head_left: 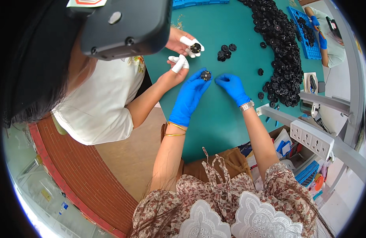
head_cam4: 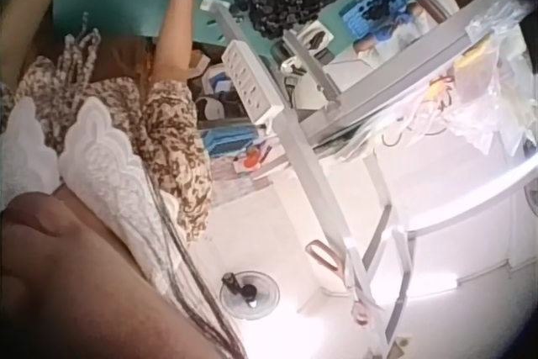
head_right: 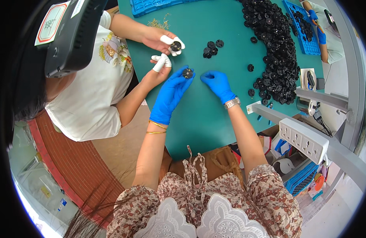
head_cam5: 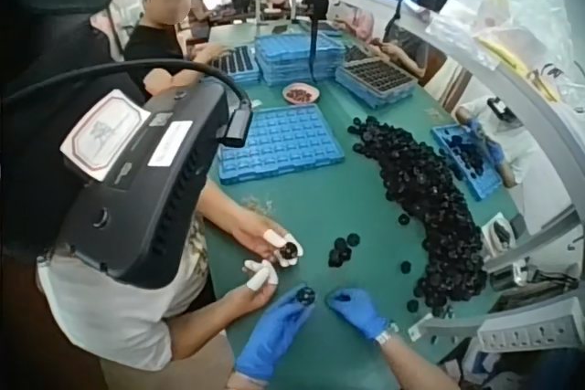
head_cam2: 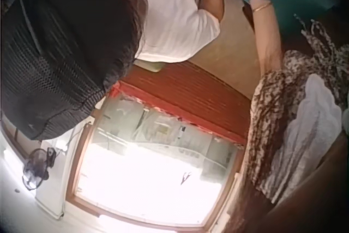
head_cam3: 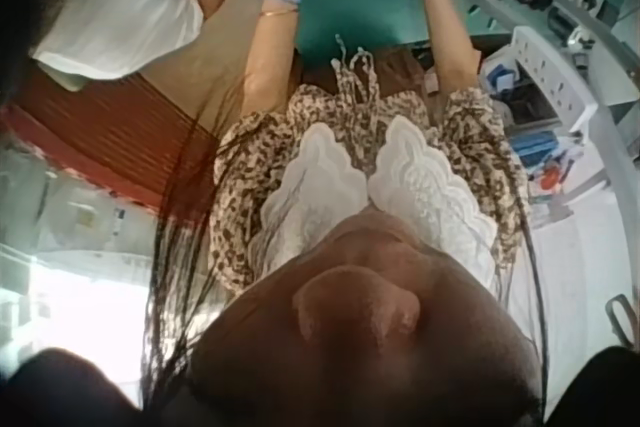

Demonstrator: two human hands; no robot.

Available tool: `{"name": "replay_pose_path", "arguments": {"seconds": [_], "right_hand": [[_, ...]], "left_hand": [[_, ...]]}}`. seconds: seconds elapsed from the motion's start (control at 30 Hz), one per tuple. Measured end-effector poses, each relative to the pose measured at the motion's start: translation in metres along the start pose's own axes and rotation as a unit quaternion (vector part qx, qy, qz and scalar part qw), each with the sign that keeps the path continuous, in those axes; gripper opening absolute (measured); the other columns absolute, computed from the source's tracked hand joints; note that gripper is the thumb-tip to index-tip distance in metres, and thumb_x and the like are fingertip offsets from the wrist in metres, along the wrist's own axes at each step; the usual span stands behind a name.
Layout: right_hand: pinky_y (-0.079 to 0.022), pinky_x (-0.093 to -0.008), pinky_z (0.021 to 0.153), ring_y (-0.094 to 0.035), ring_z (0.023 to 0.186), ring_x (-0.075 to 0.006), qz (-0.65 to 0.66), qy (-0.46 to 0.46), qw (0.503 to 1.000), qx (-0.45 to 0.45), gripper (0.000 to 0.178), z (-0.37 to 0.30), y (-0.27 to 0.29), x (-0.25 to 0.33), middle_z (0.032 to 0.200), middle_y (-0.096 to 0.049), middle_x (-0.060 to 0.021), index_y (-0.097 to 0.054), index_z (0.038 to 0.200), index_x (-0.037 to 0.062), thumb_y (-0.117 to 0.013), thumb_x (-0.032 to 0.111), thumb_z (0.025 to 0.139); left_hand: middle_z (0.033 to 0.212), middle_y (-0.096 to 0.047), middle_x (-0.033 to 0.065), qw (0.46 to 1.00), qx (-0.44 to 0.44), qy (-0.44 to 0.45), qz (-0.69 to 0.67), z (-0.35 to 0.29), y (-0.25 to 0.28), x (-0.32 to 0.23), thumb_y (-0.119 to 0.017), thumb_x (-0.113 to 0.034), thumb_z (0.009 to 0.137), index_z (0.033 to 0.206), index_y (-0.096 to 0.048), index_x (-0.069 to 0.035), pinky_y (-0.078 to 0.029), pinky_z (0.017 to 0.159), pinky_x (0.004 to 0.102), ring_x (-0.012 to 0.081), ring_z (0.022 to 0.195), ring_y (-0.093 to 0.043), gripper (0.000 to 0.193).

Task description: The person assembles electronic components by inserting small pins into circular plastic bases by hand, stands up to place an assembled piece into a tray, and returns to insert pins into more bases.

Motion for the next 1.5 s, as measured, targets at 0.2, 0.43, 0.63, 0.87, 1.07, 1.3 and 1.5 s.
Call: {"name": "replay_pose_path", "arguments": {"seconds": [0.2,0.43,0.63,0.87,1.07,1.3,1.5], "right_hand": [[-0.048,-0.0265,0.068,-0.06,0.071,-0.013,-0.014,0.056,0.998,-0.037,0.028,-0.003,0.003,0.005,0.083,-0.066,-0.0102,-0.063,0.097,-0.0015,-0.064,0.018,0.078],[-0.045,-0.0218,0.072,-0.055,0.076,-0.0071,0.213,0.009,0.977,0.016,0.023,-0.02,0.004,0.044,0.086,-0.062,-0.0027,-0.062,0.1,0.0002,-0.062,0.014,0.082],[-0.045,-0.0218,0.075,-0.055,0.081,-0.0074,0.233,0.01,0.972,0.031,0.022,-0.027,-0.003,0.059,0.089,-0.062,-0.0031,-0.062,0.099,0.0002,-0.063,0.013,0.082],[-0.045,-0.0221,0.076,-0.055,0.082,-0.0077,0.247,0.006,0.969,0.023,0.021,-0.026,-0.004,0.056,0.09,-0.062,-0.004,-0.062,0.098,0.0003,-0.063,0.012,0.081],[-0.043,-0.0189,0.065,-0.051,0.07,-0.0047,0.251,-0.014,0.968,0.012,0.02,-0.026,-0.004,0.055,0.078,-0.059,0.0001,-0.062,0.094,0.0011,-0.065,0.016,0.08],[-0.04,-0.0178,0.059,-0.048,0.065,-0.0037,0.258,-0.032,0.966,0.002,0.019,-0.024,-0.005,0.053,0.071,-0.056,0.0017,-0.061,0.089,0.0015,-0.066,0.017,0.079],[-0.04,-0.0182,0.06,-0.048,0.065,-0.0043,0.262,-0.029,0.965,0.004,0.019,-0.024,-0.006,0.054,0.071,-0.055,0.001,-0.06,0.089,0.0015,-0.065,0.018,0.08]], "left_hand": [[0.123,-0.046,0.0173,0.999,0.024,-0.024,-0.033,-0.001,-0.005,-0.002,-0.049,0.003,0.086,0.129,-0.033,0.005,-0.04,0.099,0.0296,0.0248,0.116,-0.046,0.046],[0.125,-0.045,0.0173,0.999,0.013,-0.026,-0.027,-0.003,-0.002,-0.001,-0.049,0.003,0.086,0.129,-0.033,0.005,-0.04,0.099,0.0295,0.0246,0.116,-0.047,0.045],[0.124,-0.045,0.0167,0.999,0.016,-0.037,-0.025,-0.004,-0.009,0.0,-0.049,0.004,0.086,0.131,-0.03,0.004,-0.041,0.099,0.0294,0.0231,0.115,-0.048,0.049],[0.124,-0.045,0.0165,0.999,0.023,-0.04,-0.001,-0.005,-0.015,0.0,-0.047,0.006,0.085,0.131,-0.031,0.004,-0.043,0.097,0.0284,0.0224,0.113,-0.049,0.049],[0.122,-0.047,0.0157,0.999,0.02,-0.034,0.018,-0.008,-0.019,-0.002,-0.048,0.006,0.084,0.13,-0.033,0.004,-0.043,0.096,0.0278,0.0214,0.112,-0.05,0.048],[0.12,-0.049,0.0149,0.999,0.028,-0.028,0.033,-0.008,-0.021,0.0,-0.05,0.007,0.083,0.128,-0.036,0.004,-0.044,0.095,0.0274,0.0202,0.11,-0.051,0.047],[0.12,-0.048,0.0148,0.998,0.03,-0.028,0.039,-0.007,-0.022,0.0,-0.048,0.007,0.084,0.129,-0.035,0.003,-0.045,0.094,0.0267,0.0201,0.11,-0.051,0.047]]}}
Point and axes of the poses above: each hand's wrist, its own z-axis towards the middle knuckle, its own y-axis out of the back of the hand, x = y × z, the point moved 8 cm from there along z, towards the middle knuckle
